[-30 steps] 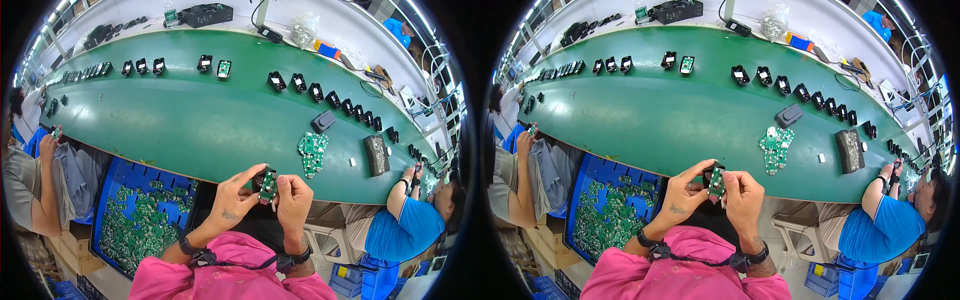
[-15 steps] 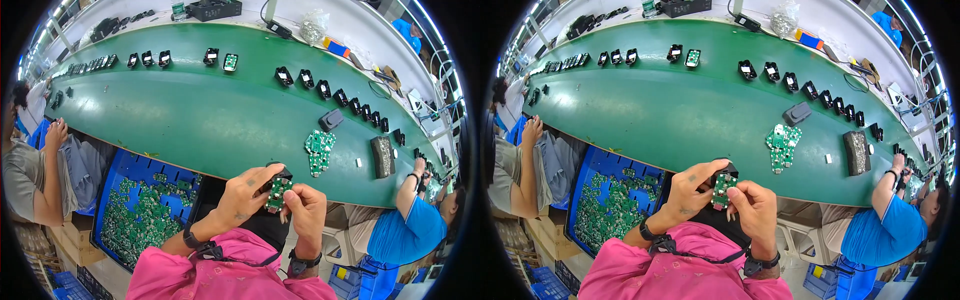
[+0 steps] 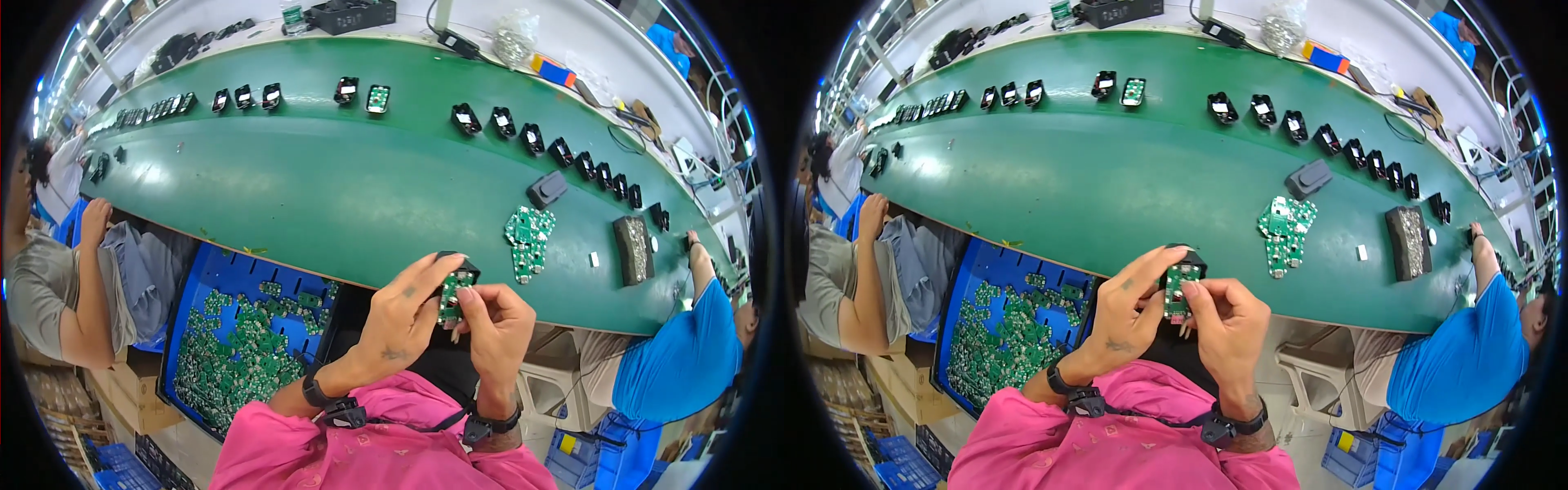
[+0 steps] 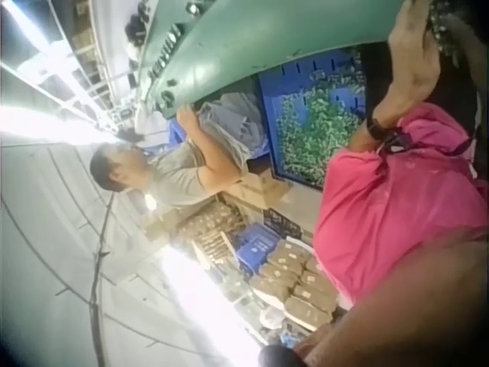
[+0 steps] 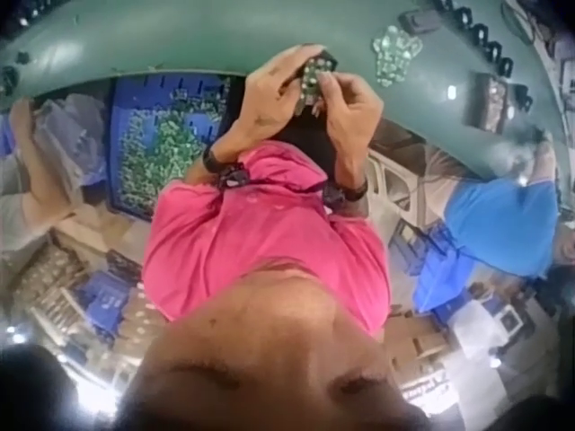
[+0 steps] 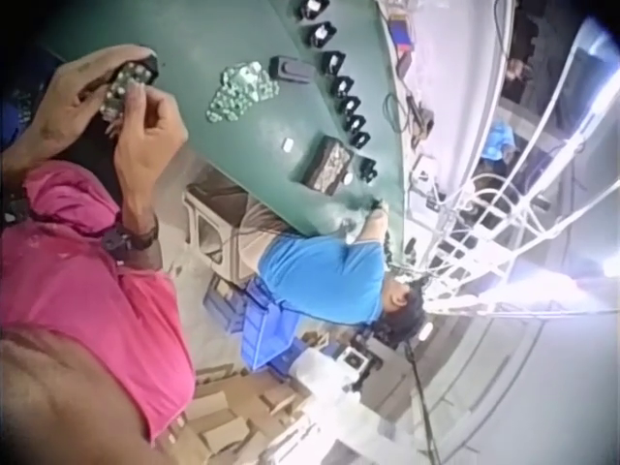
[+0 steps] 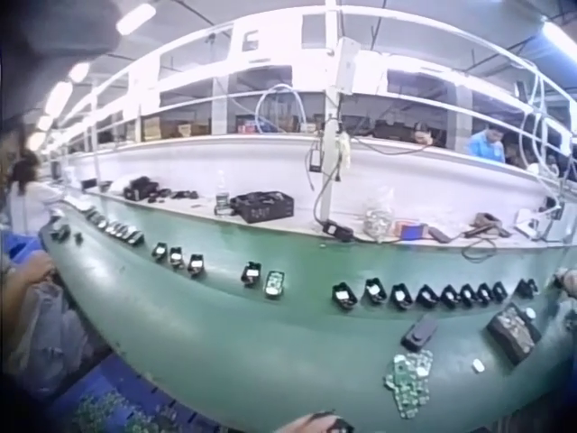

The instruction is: Assembling electronic circuit boards into black plastic housings on a production line.

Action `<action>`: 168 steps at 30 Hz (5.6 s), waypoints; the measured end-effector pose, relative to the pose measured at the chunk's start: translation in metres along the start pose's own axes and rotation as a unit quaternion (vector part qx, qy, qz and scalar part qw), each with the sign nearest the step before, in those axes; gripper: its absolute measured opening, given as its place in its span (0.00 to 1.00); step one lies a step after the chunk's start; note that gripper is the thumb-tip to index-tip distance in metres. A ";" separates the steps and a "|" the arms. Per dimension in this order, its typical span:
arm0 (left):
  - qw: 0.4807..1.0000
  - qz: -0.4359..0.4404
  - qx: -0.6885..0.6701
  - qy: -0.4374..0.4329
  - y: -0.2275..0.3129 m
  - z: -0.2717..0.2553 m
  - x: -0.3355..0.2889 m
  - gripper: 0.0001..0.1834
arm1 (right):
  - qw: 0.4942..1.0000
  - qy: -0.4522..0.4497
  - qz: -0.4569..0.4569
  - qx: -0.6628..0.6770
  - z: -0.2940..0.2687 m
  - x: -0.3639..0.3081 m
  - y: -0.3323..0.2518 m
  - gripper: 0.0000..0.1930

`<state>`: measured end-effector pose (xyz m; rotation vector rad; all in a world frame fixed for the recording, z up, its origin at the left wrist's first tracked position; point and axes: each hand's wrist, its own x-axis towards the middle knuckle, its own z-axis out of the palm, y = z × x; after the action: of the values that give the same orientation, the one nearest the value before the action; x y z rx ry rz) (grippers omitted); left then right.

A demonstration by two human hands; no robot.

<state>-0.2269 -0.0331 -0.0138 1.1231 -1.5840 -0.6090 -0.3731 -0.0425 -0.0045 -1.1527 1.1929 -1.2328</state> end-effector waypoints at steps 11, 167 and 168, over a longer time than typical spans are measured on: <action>0.976 -0.140 -0.138 -0.094 0.003 -0.009 0.007 0.29 | 1.000 0.002 0.009 -0.017 -0.006 0.006 -0.001 0.08; 0.915 -0.315 -0.229 0.105 -0.066 -0.021 -0.040 0.12 | 0.945 -0.027 -0.183 -0.271 0.023 0.068 0.048 0.08; 0.917 -0.309 -0.228 0.108 -0.065 -0.020 -0.039 0.12 | 0.950 -0.019 -0.165 -0.264 0.018 0.070 0.052 0.09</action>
<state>-0.1845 -0.0234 -0.0794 1.2676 -0.8109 -1.1599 -0.3534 -0.1122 -0.0566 -1.8241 1.3848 -1.1546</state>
